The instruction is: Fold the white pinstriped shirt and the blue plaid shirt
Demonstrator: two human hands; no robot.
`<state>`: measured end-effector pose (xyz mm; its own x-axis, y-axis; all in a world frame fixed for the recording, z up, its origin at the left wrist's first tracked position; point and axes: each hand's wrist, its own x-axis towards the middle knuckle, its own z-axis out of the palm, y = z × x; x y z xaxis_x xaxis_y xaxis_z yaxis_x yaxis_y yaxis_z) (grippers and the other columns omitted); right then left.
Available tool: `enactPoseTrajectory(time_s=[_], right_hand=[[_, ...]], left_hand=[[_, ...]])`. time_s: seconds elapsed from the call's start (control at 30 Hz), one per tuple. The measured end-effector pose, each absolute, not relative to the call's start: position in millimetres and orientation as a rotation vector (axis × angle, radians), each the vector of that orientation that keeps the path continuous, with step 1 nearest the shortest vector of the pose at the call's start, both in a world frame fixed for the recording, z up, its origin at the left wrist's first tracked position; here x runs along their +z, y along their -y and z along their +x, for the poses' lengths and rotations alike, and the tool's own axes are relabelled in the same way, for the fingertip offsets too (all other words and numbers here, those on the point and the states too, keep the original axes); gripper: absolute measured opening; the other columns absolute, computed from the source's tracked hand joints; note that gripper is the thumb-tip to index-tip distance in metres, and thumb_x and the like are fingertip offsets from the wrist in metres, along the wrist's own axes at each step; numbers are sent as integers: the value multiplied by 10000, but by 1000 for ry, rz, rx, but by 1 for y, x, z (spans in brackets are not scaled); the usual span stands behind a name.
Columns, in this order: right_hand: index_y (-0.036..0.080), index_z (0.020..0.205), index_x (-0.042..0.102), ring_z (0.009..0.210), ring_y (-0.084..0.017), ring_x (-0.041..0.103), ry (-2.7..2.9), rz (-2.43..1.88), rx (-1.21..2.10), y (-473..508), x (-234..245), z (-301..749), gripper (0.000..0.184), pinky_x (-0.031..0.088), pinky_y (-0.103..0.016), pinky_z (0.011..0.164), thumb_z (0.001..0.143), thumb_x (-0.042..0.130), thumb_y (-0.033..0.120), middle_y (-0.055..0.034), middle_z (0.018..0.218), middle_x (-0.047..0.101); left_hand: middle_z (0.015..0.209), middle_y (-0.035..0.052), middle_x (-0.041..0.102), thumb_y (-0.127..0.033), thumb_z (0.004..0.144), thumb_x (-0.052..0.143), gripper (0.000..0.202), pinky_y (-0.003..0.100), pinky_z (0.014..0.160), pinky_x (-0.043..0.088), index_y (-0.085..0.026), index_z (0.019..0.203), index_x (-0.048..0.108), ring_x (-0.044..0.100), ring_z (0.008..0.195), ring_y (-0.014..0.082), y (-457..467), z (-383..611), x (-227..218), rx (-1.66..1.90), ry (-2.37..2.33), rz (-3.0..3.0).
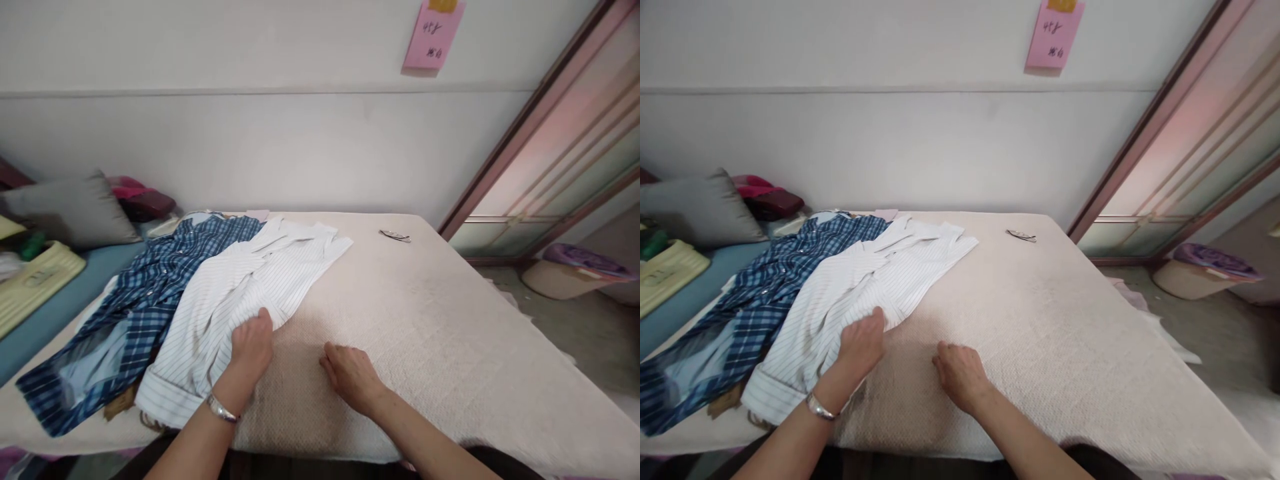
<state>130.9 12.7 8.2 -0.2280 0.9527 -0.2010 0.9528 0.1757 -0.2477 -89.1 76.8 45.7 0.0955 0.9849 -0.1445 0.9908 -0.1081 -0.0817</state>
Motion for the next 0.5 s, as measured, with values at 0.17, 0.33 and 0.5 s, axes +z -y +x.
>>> enactPoseTrajectory(time_s=[0.17,0.33,0.5], right_hand=[[170,1048,618,868,-276,715,-2406,1941,-490,-12,8,131,231,380,-325,652,1040,423,295,-116,957,746],[165,1059,616,873,-274,717,-2393,1936,-498,-12,10,132,240,382,-323,652,1044,420,302,-120,978,746],[166,1050,624,874,-277,719,-2406,1946,-484,-12,11,131,233,381,-325,650,1040,435,301,-116,974,748]], left_hand=[[996,160,618,-56,942,340,318,327,724,443,-120,1172,551,659,883,261,-80,-89,47,-153,-2161,2328],[1044,153,569,-118,979,327,302,371,806,429,-158,1034,622,573,962,285,-79,-82,45,-60,-2089,2448],[1025,132,566,-105,993,282,339,381,827,428,-153,1036,615,569,968,274,-81,-79,43,-58,-2075,2515]])
